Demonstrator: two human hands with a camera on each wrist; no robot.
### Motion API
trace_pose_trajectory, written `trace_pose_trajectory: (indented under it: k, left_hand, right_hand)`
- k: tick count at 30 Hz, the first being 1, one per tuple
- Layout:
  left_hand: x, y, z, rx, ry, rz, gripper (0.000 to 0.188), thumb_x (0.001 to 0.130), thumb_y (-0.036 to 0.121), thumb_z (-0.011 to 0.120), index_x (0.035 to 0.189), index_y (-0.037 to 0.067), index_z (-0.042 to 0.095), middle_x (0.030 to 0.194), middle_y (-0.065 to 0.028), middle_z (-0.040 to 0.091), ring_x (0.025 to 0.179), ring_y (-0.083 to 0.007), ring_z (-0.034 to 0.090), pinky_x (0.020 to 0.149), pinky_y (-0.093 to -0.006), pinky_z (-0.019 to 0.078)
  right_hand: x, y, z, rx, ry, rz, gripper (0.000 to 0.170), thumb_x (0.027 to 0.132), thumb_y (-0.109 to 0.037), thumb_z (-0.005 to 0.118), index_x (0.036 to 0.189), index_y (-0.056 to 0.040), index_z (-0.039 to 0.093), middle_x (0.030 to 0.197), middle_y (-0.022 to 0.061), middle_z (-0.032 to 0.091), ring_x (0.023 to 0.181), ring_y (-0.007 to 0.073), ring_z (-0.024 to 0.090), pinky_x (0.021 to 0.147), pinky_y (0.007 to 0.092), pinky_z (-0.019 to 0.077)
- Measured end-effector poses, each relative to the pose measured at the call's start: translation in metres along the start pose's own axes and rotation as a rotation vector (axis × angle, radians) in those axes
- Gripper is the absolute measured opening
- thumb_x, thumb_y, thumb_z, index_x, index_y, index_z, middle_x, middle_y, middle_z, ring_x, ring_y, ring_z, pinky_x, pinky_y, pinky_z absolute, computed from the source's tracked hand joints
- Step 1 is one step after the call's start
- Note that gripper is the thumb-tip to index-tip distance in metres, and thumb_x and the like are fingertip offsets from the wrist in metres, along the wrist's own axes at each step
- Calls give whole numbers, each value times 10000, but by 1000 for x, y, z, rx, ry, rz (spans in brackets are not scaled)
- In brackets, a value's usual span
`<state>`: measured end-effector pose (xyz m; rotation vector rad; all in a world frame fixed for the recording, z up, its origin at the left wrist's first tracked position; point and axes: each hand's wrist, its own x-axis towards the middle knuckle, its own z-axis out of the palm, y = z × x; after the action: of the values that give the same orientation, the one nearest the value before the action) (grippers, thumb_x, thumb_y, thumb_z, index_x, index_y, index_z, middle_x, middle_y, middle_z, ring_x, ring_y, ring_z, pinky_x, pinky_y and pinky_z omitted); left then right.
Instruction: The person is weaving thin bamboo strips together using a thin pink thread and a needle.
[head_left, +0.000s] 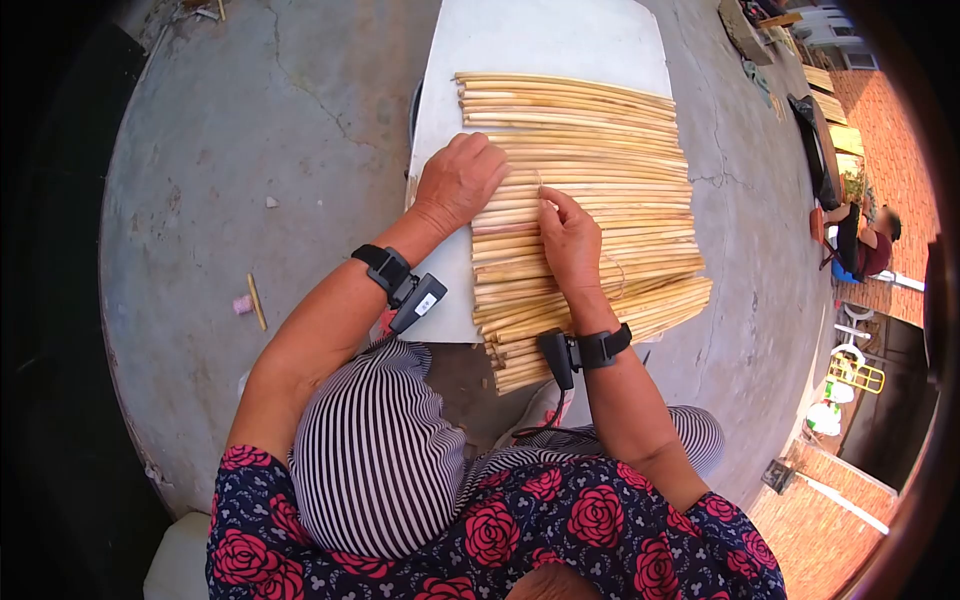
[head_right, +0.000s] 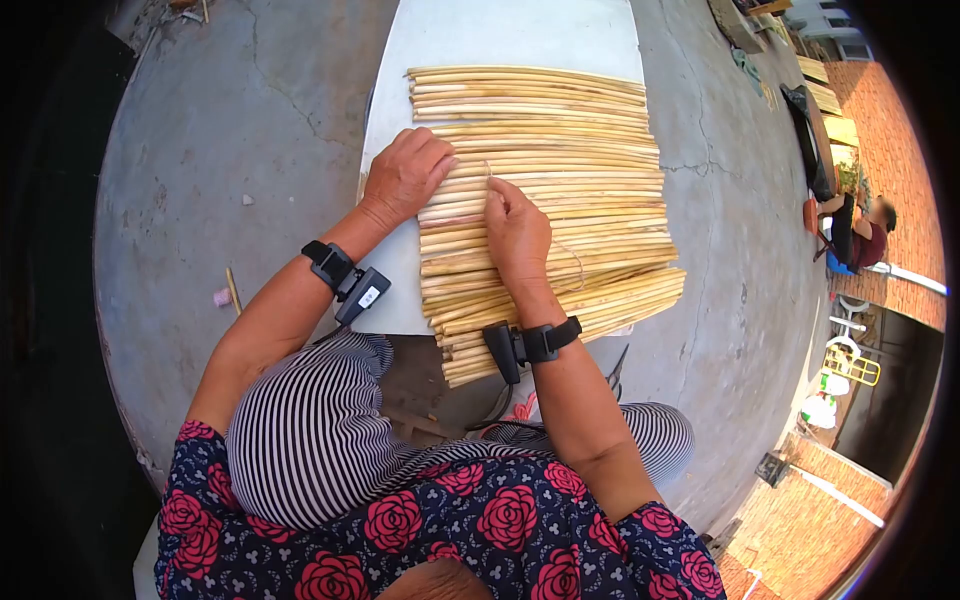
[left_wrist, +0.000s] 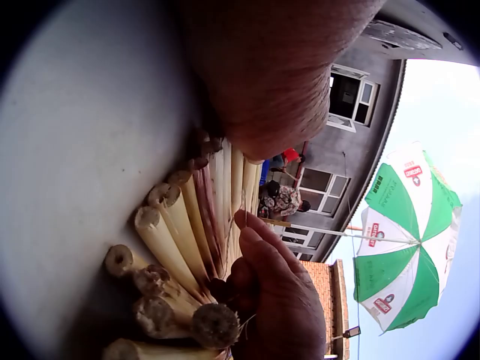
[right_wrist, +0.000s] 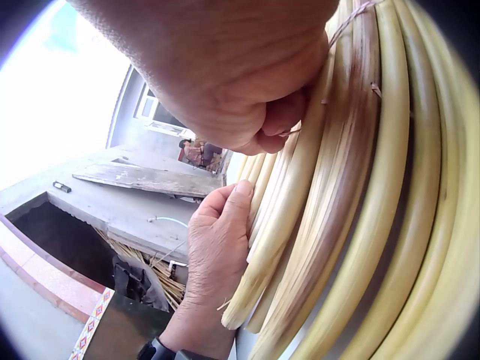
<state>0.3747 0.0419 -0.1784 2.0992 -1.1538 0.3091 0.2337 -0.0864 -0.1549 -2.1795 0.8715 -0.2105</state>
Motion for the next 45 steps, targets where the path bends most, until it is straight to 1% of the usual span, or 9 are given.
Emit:
trace_pose_trajectory:
  k: [11, 23, 29, 32, 35, 38, 41, 44, 45]
  left_hand:
    - [-1, 0, -1, 0, -20, -26, 105, 842, 191, 699, 878, 110, 642, 852, -37, 575, 840, -248, 595, 702, -363, 525]
    - [-1, 2, -1, -8, -33, -59, 99, 844, 205, 698, 889, 123, 664, 857, -26, 584, 846, -238, 599, 719, -358, 526]
    - [-2, 1, -1, -20, -28, -65, 92, 841, 199, 701, 890, 127, 671, 851, -21, 584, 850, -235, 598, 720, -355, 524]
    - [-2, 0, -1, -37, -36, -69, 90, 840, 199, 703, 889, 128, 680, 849, -20, 585, 855, -231, 598, 722, -353, 521]
    - [-3, -1, -2, -67, -41, -78, 88, 839, 199, 705, 887, 126, 690, 850, -18, 588, 859, -229, 599, 728, -352, 519]
    - [-3, -1, -2, -87, -47, -76, 83, 841, 193, 705, 884, 122, 695, 850, -18, 590, 862, -230, 599, 733, -352, 516]
    - [-4, -2, -2, -104, -42, -59, 78, 844, 187, 701, 884, 119, 695, 851, -20, 590, 863, -234, 598, 737, -352, 515]
    - [-4, -1, -3, -110, -51, -60, 76, 846, 183, 698, 883, 117, 695, 850, -24, 590, 862, -239, 598, 741, -352, 514]
    - [-4, -2, -2, -111, -47, -54, 75, 847, 183, 697, 884, 117, 695, 850, -25, 591, 862, -240, 597, 741, -352, 515]
  right_hand:
    - [2, 5, 2, 92, -16, 44, 243, 927, -248, 595, 1088, -112, 716, 824, 161, 707, 735, 300, 690, 688, 359, 531]
    - [3, 10, 1, 133, -35, 61, 251, 924, -244, 603, 1106, -112, 714, 825, 143, 719, 731, 246, 695, 698, 326, 528]
    - [5, 9, 0, 129, -44, 62, 251, 920, -239, 605, 1103, -108, 716, 836, 152, 719, 743, 240, 698, 701, 326, 528]
    - [7, 11, 1, 170, -54, 64, 239, 919, -218, 613, 1097, -99, 719, 825, 122, 724, 710, 195, 681, 692, 312, 526]
    - [10, 5, -6, 317, -127, 110, 242, 918, -171, 626, 1099, -33, 709, 738, 69, 690, 614, 129, 611, 606, 272, 497]
    - [11, -14, -15, 625, -234, 287, 252, 921, -132, 640, 1113, 28, 675, 643, -24, 551, 536, 50, 470, 491, 201, 393]
    - [15, -17, -19, 692, -256, 340, 236, 912, -115, 642, 1099, 27, 669, 621, -25, 543, 516, 56, 471, 474, 202, 391]
    - [15, -10, -14, 671, -248, 298, 243, 917, -118, 631, 1082, 55, 675, 633, -7, 574, 519, 59, 488, 475, 202, 381]
    - [15, -8, -12, 653, -233, 300, 242, 916, -127, 633, 1082, 42, 681, 639, 2, 586, 521, 64, 501, 483, 208, 394]
